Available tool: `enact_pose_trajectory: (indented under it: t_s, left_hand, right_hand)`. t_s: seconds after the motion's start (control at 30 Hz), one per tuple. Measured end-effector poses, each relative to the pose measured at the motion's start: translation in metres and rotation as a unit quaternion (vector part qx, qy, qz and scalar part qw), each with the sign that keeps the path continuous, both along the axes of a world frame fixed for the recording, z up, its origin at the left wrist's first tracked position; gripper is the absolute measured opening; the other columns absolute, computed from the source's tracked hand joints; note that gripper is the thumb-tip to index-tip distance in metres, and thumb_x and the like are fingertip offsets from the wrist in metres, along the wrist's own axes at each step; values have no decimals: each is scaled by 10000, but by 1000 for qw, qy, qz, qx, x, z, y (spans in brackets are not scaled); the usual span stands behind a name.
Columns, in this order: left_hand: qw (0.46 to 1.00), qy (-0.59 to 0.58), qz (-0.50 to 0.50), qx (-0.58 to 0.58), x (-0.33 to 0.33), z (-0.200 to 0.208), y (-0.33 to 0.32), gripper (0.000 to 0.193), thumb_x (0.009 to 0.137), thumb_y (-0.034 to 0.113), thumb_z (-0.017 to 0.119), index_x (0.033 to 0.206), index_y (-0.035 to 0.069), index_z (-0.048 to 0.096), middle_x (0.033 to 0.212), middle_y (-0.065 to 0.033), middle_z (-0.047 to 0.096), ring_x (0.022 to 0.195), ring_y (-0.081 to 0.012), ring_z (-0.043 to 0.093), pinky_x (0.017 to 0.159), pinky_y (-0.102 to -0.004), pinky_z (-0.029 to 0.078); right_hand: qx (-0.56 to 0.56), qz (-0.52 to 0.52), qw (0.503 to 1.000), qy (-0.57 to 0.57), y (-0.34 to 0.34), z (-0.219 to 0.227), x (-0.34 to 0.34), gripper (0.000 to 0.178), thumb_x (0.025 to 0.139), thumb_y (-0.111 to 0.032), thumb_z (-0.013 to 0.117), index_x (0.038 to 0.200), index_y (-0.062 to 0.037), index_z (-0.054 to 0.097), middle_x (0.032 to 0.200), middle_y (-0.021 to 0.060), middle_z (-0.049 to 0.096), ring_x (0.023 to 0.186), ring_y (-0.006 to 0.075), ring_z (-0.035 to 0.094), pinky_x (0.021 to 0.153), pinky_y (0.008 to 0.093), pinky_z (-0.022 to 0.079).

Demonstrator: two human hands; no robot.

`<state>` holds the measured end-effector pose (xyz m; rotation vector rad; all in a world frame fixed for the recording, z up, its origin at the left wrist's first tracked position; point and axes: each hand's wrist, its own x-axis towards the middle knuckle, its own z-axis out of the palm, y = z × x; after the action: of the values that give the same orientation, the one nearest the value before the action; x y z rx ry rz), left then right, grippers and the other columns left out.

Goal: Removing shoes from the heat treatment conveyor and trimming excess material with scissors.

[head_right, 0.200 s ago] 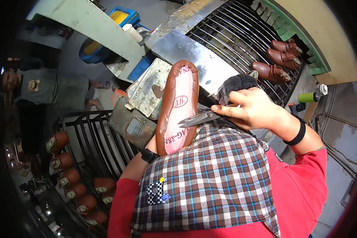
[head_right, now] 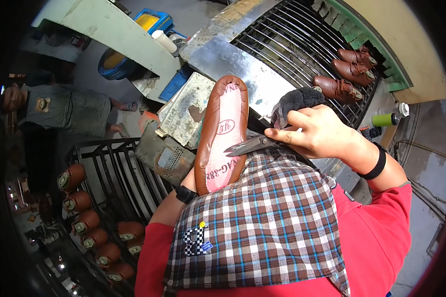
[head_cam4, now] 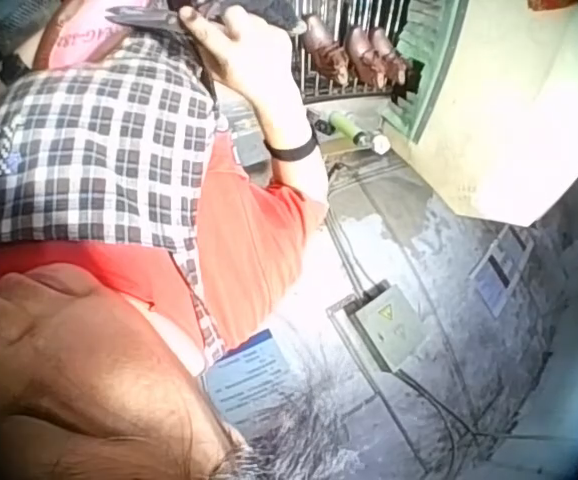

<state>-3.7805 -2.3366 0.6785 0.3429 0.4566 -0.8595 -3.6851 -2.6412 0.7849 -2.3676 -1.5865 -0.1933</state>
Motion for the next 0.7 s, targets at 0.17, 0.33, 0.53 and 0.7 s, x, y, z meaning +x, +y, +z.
enact_pose_trajectory:
  t_s: [0.17,0.33,0.53,0.7]
  left_hand:
    - [997,17,-32,-68,-3,-4,1,384,1049,243,373,1340,2,444,1225,-137,582,1033,-187,630,865,-265,544]
    - [999,11,41,33,-16,12,-15,360,1002,220,492,1275,-13,506,1192,-136,612,1020,-173,625,854,-275,535]
    - [996,60,40,-45,-14,0,-11,344,1020,234,450,1263,-2,510,1176,-151,611,1010,-208,633,843,-307,541]
    - [997,61,53,4,-24,-15,-2,418,1049,259,366,1335,-34,448,1266,-184,568,1080,-224,617,919,-282,529]
  right_hand:
    - [-54,62,992,-94,-4,12,7,515,719,-220,700,1229,-238,626,696,-3,407,503,132,501,412,297,431]
    - [20,39,955,294,14,-2,-14,510,740,-106,653,1248,-146,623,720,61,484,572,233,546,513,372,467]
    - [149,-28,904,399,26,-27,-28,548,678,-80,663,1225,-84,632,724,91,514,632,273,552,574,363,451]
    - [35,-4,991,125,19,-3,-24,520,680,-193,720,1196,-207,654,720,30,488,535,208,543,465,338,443]
